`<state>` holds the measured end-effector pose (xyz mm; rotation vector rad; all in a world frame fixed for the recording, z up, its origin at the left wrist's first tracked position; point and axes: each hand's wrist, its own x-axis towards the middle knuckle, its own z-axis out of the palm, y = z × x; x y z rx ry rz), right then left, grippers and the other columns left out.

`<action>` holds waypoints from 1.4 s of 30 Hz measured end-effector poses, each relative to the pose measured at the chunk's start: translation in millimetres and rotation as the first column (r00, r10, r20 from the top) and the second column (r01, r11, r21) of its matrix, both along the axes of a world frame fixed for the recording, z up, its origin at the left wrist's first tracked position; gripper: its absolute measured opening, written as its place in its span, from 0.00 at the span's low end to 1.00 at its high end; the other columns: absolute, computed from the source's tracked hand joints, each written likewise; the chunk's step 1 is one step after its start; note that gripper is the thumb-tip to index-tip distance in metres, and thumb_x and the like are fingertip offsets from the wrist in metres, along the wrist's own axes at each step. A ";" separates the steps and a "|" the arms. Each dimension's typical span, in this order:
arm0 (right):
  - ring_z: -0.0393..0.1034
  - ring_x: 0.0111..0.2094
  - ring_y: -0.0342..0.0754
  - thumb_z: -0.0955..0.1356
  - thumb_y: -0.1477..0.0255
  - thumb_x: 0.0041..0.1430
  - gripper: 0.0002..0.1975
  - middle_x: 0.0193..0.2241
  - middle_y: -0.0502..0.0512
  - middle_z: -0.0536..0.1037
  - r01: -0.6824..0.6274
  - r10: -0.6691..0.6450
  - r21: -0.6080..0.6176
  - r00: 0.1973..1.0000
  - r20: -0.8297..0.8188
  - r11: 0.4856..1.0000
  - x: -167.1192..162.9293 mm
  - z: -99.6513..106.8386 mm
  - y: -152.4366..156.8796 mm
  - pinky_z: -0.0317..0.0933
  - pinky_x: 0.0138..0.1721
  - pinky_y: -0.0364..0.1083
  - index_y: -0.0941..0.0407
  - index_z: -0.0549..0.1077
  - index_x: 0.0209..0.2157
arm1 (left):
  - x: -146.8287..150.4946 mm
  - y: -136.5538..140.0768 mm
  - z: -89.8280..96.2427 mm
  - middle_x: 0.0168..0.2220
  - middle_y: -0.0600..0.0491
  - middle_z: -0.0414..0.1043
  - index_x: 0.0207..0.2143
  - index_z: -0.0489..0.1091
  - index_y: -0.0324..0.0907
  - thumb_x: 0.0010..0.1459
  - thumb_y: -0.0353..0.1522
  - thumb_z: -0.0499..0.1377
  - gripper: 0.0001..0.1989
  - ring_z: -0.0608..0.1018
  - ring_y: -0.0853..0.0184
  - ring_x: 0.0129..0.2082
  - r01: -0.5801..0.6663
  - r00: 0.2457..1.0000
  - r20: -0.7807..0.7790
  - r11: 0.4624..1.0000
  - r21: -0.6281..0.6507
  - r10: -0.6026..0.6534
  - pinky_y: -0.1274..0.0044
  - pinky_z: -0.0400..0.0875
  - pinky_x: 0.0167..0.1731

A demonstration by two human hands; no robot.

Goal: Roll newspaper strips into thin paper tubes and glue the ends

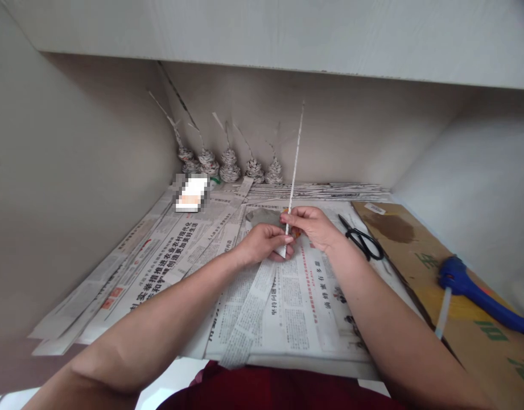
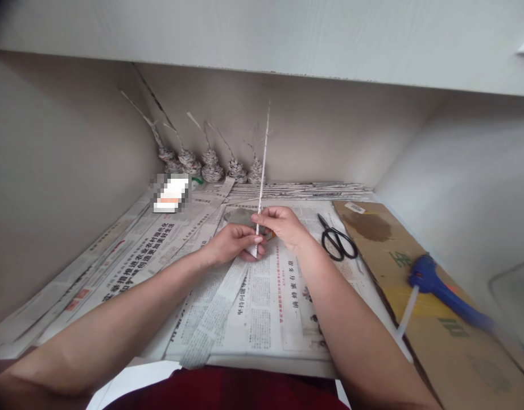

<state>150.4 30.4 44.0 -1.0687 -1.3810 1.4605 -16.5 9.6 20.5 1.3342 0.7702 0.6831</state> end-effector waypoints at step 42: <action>0.65 0.19 0.38 0.76 0.63 0.42 0.15 0.27 0.51 0.77 0.020 -0.020 0.004 0.999 -0.039 1.000 3.1 -2.2 2.0 0.59 0.20 0.40 0.58 0.72 0.24 | 0.3 -0.1 2.6 0.31 0.47 0.74 0.30 0.73 0.34 0.53 0.42 0.61 0.17 0.76 0.68 0.31 0.009 1.000 -0.026 1.000 0.021 -0.008 0.74 0.75 0.30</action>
